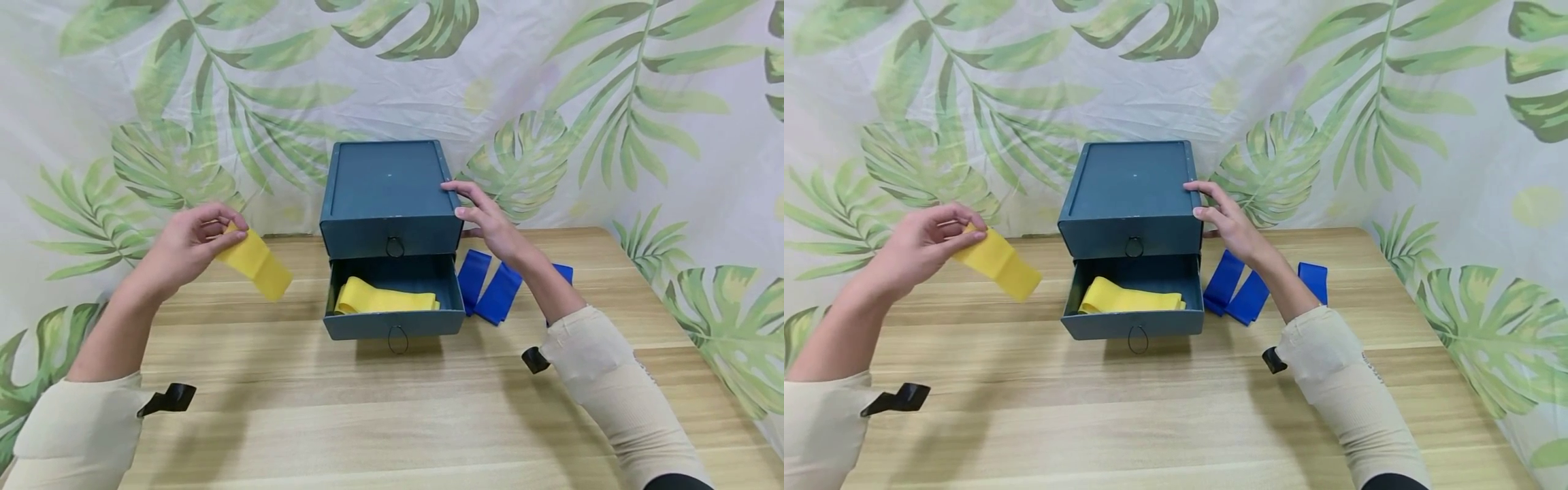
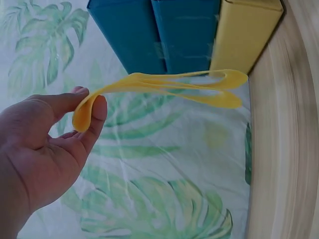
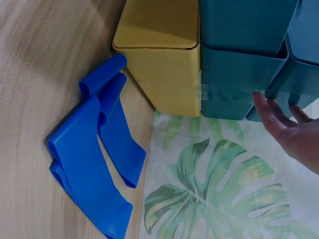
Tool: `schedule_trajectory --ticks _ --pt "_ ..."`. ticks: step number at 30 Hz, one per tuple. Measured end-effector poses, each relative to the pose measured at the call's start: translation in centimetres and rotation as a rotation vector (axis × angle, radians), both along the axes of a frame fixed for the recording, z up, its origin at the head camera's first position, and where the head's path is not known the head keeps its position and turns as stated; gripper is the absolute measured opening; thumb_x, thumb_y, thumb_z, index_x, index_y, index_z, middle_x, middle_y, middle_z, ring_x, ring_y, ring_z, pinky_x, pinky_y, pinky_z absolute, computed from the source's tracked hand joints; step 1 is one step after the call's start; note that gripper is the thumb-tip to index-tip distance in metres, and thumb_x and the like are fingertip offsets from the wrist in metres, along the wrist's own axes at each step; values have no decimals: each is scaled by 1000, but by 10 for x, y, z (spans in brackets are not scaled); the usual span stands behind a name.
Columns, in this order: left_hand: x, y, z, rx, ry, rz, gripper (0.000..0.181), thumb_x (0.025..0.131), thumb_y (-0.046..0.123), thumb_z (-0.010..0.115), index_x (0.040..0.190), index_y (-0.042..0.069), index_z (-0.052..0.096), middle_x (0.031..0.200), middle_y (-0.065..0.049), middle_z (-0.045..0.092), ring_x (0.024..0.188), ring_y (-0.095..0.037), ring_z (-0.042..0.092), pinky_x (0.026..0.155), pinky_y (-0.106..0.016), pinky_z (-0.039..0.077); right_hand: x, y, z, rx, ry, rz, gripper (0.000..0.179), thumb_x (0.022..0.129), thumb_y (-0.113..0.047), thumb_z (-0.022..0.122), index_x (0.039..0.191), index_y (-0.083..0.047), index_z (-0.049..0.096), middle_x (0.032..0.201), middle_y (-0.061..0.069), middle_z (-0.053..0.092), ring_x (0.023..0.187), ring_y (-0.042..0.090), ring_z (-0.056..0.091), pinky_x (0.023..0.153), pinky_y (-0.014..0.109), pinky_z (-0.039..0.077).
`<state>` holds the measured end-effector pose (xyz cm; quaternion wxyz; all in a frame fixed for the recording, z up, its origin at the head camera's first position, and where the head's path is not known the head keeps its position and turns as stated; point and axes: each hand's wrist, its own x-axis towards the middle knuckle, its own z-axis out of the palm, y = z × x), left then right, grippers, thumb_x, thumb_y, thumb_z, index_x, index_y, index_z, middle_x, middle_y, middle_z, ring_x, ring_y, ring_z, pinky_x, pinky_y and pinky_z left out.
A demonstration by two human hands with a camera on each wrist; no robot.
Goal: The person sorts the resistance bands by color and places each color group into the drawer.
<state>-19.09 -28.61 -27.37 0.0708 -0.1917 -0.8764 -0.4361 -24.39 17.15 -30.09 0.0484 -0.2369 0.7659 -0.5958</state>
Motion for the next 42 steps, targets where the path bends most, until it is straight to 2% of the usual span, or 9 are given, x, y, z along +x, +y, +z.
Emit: schedule_trajectory --ticks 6,11,14,19,22,27,34,37,42 --pt "5 11 6 119 -1 15 12 95 -3 72 106 1 75 88 9 74 71 -5 69 61 -17 54 0 0 -1 -8 -3 0 59 102 -27 42 158 -8 36 169 11 18 143 41 36 108 72 35" --pt "10 20 11 174 -1 7 12 95 -4 71 104 4 75 89 7 73 68 -7 68 57 -19 52 0 0 -1 1 -4 -3 59 103 -27 42 158 -9 35 170 10 18 144 40 36 109 71 35" --pt "14 24 15 233 -15 -27 10 96 -6 69 102 2 73 86 3 73 66 -10 66 55 -20 51 1 0 -1 7 -5 -2 59 103 -28 42 159 -10 35 170 10 17 144 40 35 109 71 35" --pt "19 31 20 415 -45 -129 11 94 -10 69 98 -3 76 85 -4 76 66 -11 69 62 -19 55 1 0 -1 5 -5 -1 59 103 -28 42 158 -10 35 170 10 17 144 40 35 109 71 35" --pt "23 36 24 482 -56 -156 9 92 -8 72 99 -4 77 86 -7 77 67 -12 71 64 -20 57 1 0 -1 3 -3 -1 59 103 -28 42 158 -10 35 170 10 18 144 40 35 108 71 35" --pt "30 46 33 519 -86 -166 15 90 -9 74 103 -3 79 90 -8 78 70 -14 72 63 -22 57 1 0 -2 -2 -1 0 59 103 -27 42 158 -10 35 170 10 18 144 40 35 108 71 35" --pt "39 62 41 572 -139 -274 31 88 -22 66 111 -4 76 93 -15 77 70 -20 69 51 -28 51 1 0 -3 -1 2 2 58 103 -27 42 158 -10 35 170 9 17 142 41 37 108 71 36" --pt "43 70 44 563 -136 -302 33 87 -23 66 112 -4 76 94 -16 76 71 -21 69 52 -28 51 0 0 -3 3 6 -1 58 103 -27 41 158 -11 36 170 9 17 142 41 38 108 71 35" --pt "47 87 50 564 -107 -301 32 86 -23 68 111 -3 76 98 -16 76 76 -22 73 59 -28 58 0 1 -3 10 11 -8 58 103 -28 41 158 -11 36 170 9 18 143 42 37 109 72 34"
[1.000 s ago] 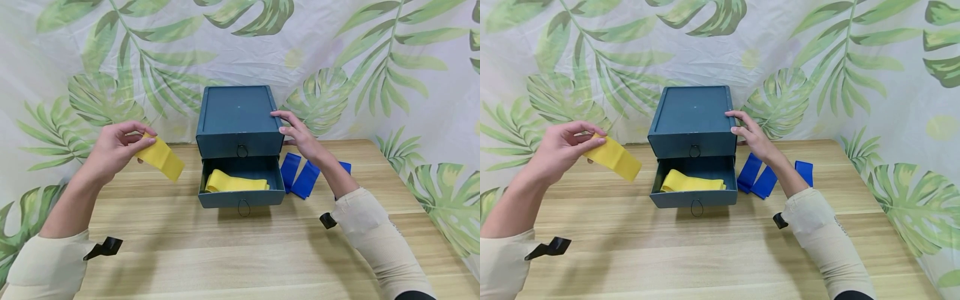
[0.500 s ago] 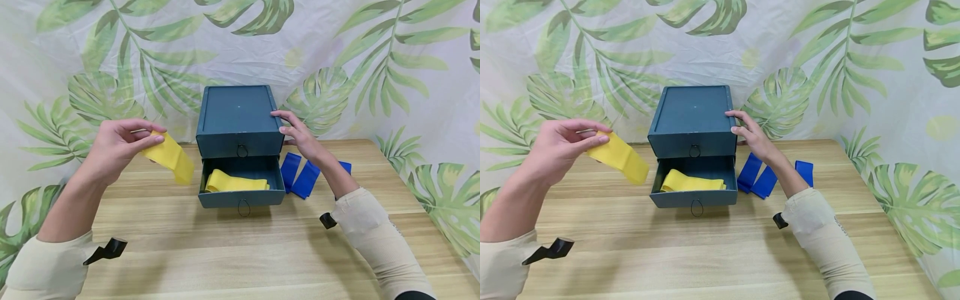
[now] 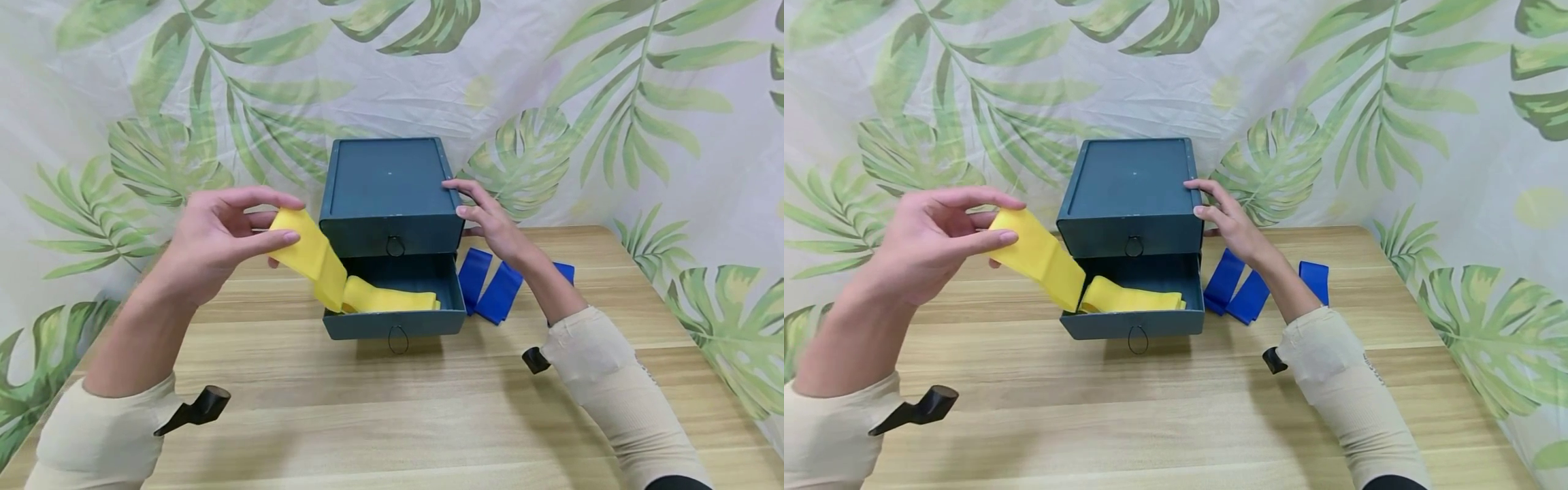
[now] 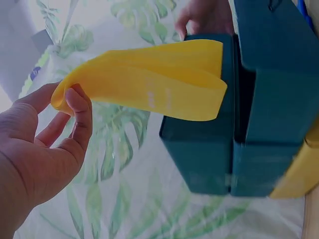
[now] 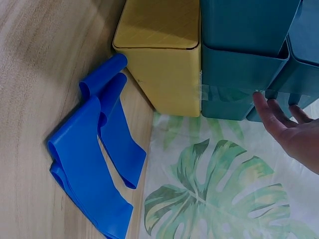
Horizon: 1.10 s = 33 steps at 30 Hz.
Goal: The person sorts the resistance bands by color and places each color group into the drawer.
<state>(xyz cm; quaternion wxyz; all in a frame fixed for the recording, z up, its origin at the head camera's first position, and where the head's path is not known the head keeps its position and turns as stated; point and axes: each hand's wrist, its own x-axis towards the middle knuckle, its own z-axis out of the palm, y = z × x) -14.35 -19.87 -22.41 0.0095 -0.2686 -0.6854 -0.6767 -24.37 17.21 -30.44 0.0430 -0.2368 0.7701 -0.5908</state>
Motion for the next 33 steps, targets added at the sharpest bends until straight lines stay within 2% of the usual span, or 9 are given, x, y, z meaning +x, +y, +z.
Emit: schedule_trajectory --ticks 6,11,13,20,24,31,33 --pt "3 27 4 2 30 -27 30 87 -20 69 110 -3 77 99 -17 75 78 -23 73 72 -31 61 0 0 1 -8 7 0 58 103 -27 41 158 -10 36 170 10 19 143 42 37 110 73 33" --pt "0 48 4 -2 41 -22 30 86 -18 72 106 3 79 100 -13 75 75 -20 68 74 -29 59 0 -1 0 -11 12 4 57 103 -27 41 158 -9 36 170 10 19 142 41 37 110 73 33" --pt "-2 57 4 -5 40 -29 29 86 -17 73 106 3 79 100 -12 75 77 -21 70 75 -30 60 0 -1 0 -14 13 5 58 103 -27 41 158 -9 36 170 10 19 142 41 37 110 73 33" --pt "-7 87 3 -20 -5 -117 28 90 -16 69 118 -13 67 102 -18 75 87 -26 75 82 -38 62 0 -1 0 -9 18 -2 58 103 -28 41 158 -9 36 170 9 20 144 39 36 110 72 34" --pt "-12 101 1 -48 -4 -144 28 92 -12 69 119 -11 68 102 -20 75 90 -28 74 83 -38 61 -1 -1 1 13 27 -9 58 104 -30 41 157 -10 37 169 9 21 145 38 35 109 71 36" --pt "-21 118 0 -74 -5 -120 27 93 -6 71 120 -9 69 101 -19 76 91 -25 74 83 -35 61 -1 0 0 9 22 -5 57 104 -29 40 158 -9 36 169 9 21 142 40 39 108 70 38" --pt "-24 121 -1 -113 36 -102 28 93 -5 73 120 -8 70 90 -16 75 82 -23 72 82 -32 59 -1 0 0 12 22 -3 57 105 -28 40 158 -9 36 170 9 20 144 39 37 109 69 38"
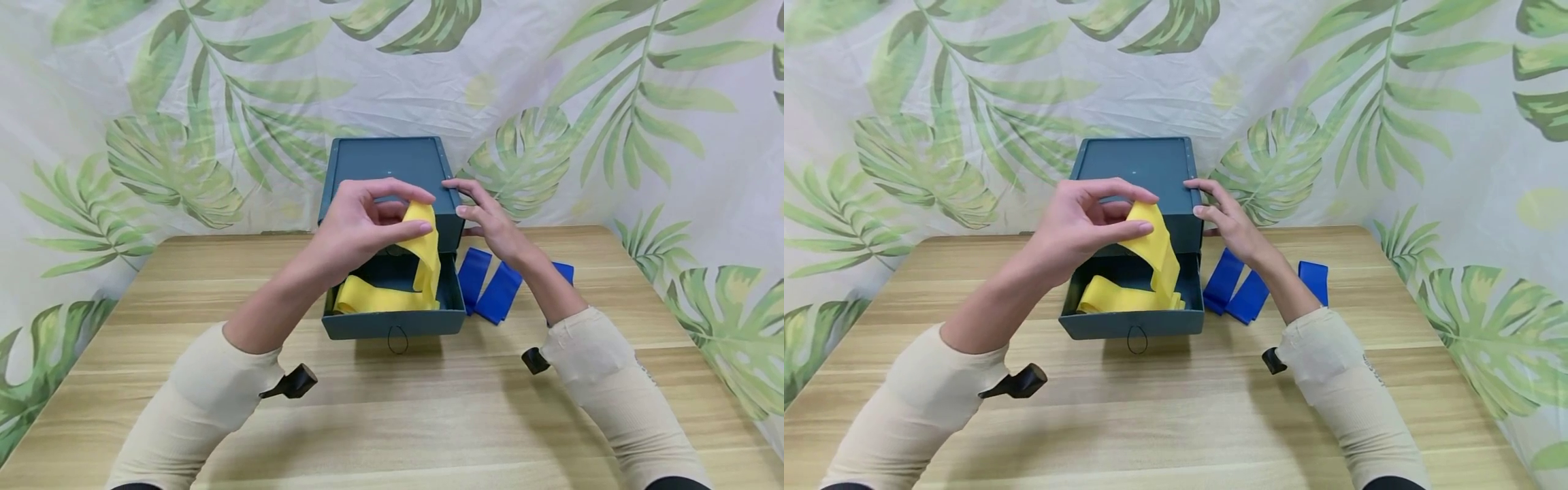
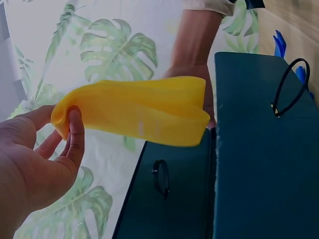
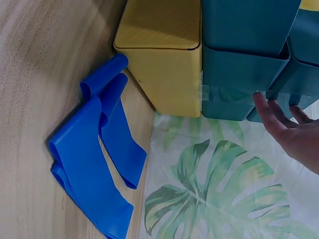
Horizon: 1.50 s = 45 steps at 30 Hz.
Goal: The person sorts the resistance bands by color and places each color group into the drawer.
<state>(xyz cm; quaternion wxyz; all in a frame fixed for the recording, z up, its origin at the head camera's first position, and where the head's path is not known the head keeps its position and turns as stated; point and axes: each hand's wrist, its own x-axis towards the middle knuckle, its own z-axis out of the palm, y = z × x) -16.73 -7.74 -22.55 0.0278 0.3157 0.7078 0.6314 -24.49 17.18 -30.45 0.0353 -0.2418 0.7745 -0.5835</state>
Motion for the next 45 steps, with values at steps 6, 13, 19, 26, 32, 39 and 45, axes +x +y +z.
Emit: schedule_trajectory --ticks 6,13,19,26,32,39,45 --pt "-8 12 -10 -164 190 41 28 89 -1 79 116 -7 72 61 -7 44 63 -24 50 72 -28 47 1 0 1 20 6 -3 56 105 -28 40 158 -9 36 170 8 19 153 34 23 110 70 36" --pt "-10 24 -20 -256 144 27 28 89 -1 79 116 -9 73 65 -4 50 71 -22 57 75 -27 50 1 0 1 18 1 -2 57 105 -28 40 158 -9 35 170 9 18 155 33 20 110 69 37" --pt "-7 19 -26 -338 111 28 30 91 3 79 118 -6 73 69 -5 65 71 -20 61 77 -29 53 1 -1 1 9 7 4 57 105 -27 40 158 -8 35 170 9 19 152 35 25 110 70 36" --pt "1 -1 -38 -369 74 76 24 91 4 79 115 1 78 78 -4 72 70 -19 61 71 -31 52 1 -2 1 -3 12 2 57 104 -27 40 157 -8 36 169 10 21 142 39 38 108 71 37" --pt "6 -16 -49 -353 55 109 22 89 2 80 111 -1 79 89 -8 76 71 -17 64 68 -26 53 0 -2 -1 0 10 -2 57 104 -26 39 158 -8 35 169 10 20 145 40 35 110 72 34" --pt "11 -30 -57 -383 53 125 22 89 2 80 111 -2 78 99 -12 76 74 -18 66 68 -24 56 1 -2 -1 -6 3 -7 57 104 -26 39 158 -9 35 169 10 21 145 40 35 111 73 32" --pt "9 -40 -63 -429 32 170 22 89 2 80 111 -2 79 103 -13 76 77 -19 66 69 -23 55 1 -2 0 -17 -3 -5 57 104 -26 40 158 -8 36 169 10 20 145 40 34 111 73 31"
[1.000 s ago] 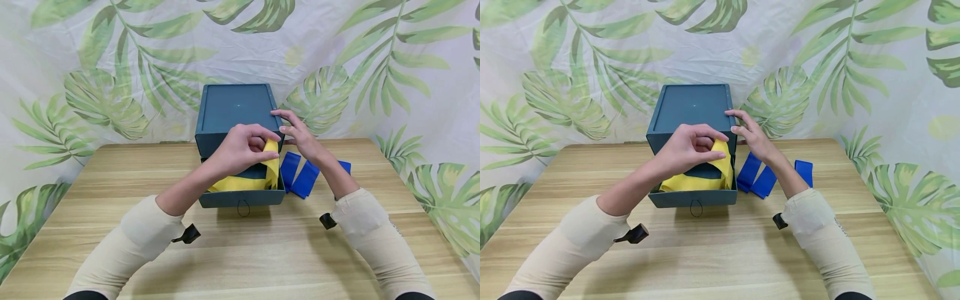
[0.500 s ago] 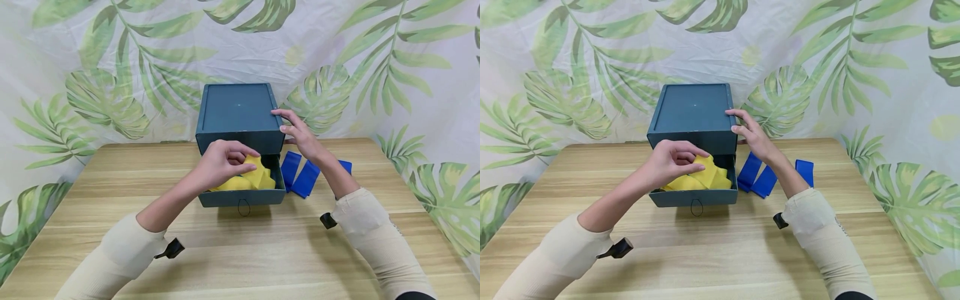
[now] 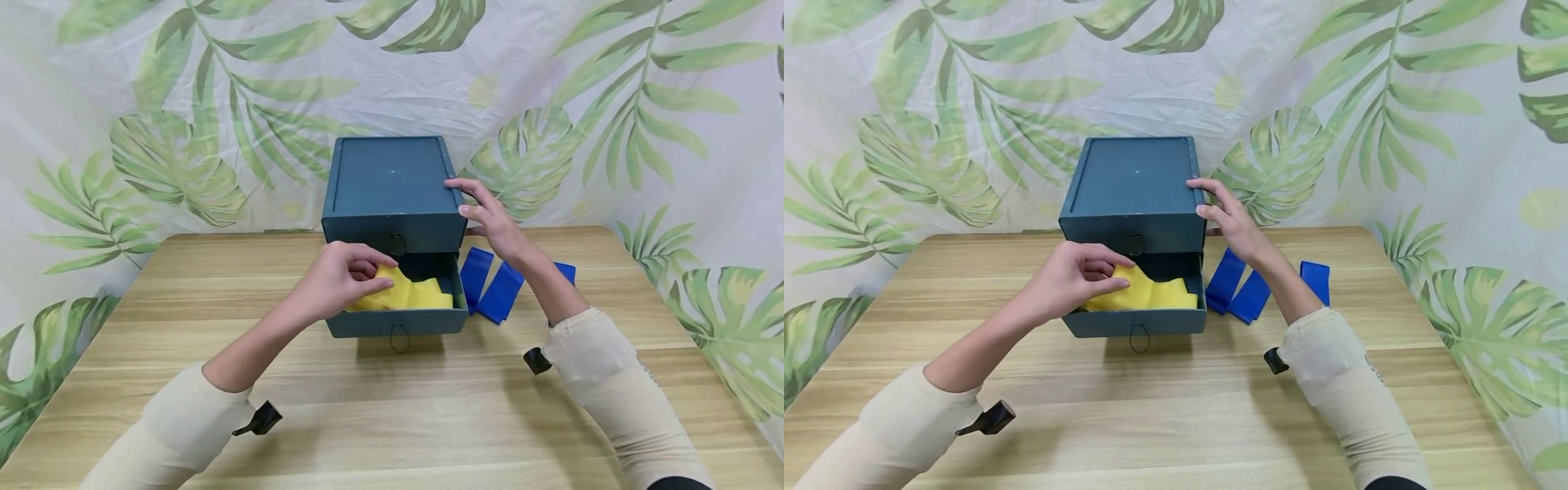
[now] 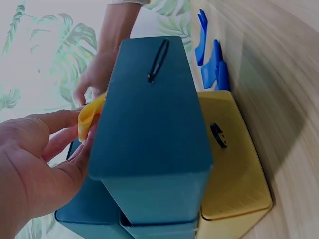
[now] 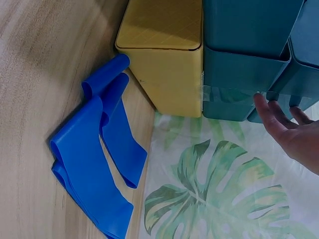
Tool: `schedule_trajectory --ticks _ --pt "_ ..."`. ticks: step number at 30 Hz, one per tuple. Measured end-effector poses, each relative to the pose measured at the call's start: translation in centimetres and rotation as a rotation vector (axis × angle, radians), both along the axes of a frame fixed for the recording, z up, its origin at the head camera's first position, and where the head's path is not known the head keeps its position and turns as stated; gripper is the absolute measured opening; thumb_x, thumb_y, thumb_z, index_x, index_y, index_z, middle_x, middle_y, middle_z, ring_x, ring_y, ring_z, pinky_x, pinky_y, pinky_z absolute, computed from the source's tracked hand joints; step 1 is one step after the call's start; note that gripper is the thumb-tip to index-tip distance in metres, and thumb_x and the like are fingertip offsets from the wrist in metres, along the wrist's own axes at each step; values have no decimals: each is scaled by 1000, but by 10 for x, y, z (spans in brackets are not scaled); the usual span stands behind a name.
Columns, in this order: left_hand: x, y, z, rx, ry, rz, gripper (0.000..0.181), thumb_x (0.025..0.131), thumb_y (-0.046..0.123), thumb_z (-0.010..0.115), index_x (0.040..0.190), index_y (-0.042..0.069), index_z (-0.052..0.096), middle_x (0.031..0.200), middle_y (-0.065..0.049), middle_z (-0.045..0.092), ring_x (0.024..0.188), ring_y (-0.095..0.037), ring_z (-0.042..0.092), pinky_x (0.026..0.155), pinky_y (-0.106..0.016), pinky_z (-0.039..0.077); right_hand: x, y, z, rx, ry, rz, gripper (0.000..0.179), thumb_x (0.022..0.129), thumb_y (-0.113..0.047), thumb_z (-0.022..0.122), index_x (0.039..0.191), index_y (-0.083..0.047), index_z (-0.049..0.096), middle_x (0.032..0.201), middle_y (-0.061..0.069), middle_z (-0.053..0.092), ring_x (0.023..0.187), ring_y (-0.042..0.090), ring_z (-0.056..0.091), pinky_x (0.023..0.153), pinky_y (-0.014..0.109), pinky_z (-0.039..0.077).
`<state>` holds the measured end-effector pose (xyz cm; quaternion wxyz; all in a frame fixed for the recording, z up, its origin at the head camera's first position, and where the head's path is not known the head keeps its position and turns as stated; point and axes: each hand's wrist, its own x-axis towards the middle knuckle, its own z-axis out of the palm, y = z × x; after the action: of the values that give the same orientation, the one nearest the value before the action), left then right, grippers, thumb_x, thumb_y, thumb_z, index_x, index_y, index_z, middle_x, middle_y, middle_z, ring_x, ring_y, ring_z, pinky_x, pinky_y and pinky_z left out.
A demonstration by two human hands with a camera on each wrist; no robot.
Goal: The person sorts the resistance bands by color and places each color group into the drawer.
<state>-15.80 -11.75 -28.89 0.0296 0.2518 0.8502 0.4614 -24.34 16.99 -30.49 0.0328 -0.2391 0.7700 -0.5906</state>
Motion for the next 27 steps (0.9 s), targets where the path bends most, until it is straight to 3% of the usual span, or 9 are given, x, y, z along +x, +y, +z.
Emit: schedule_trajectory --ticks 10,22,27 --pt "-5 -12 -3 -157 -14 28 27 89 0 79 116 -4 76 107 -17 74 84 -23 69 75 -31 60 0 -1 1 -12 -4 4 57 103 -26 40 158 -8 36 169 10 21 140 39 39 109 72 34" --pt "-3 -15 -8 -345 104 55 22 88 1 81 109 -3 78 100 -17 72 83 -24 70 76 -37 61 0 -1 0 7 -2 -2 58 104 -26 40 159 -9 35 170 10 20 143 40 37 110 71 35" --pt "2 -15 -11 -341 235 53 23 88 0 80 111 -3 78 109 -17 68 85 -26 68 73 -36 60 1 -1 0 8 6 -5 58 104 -27 39 159 -9 35 170 11 19 143 41 37 109 71 35"
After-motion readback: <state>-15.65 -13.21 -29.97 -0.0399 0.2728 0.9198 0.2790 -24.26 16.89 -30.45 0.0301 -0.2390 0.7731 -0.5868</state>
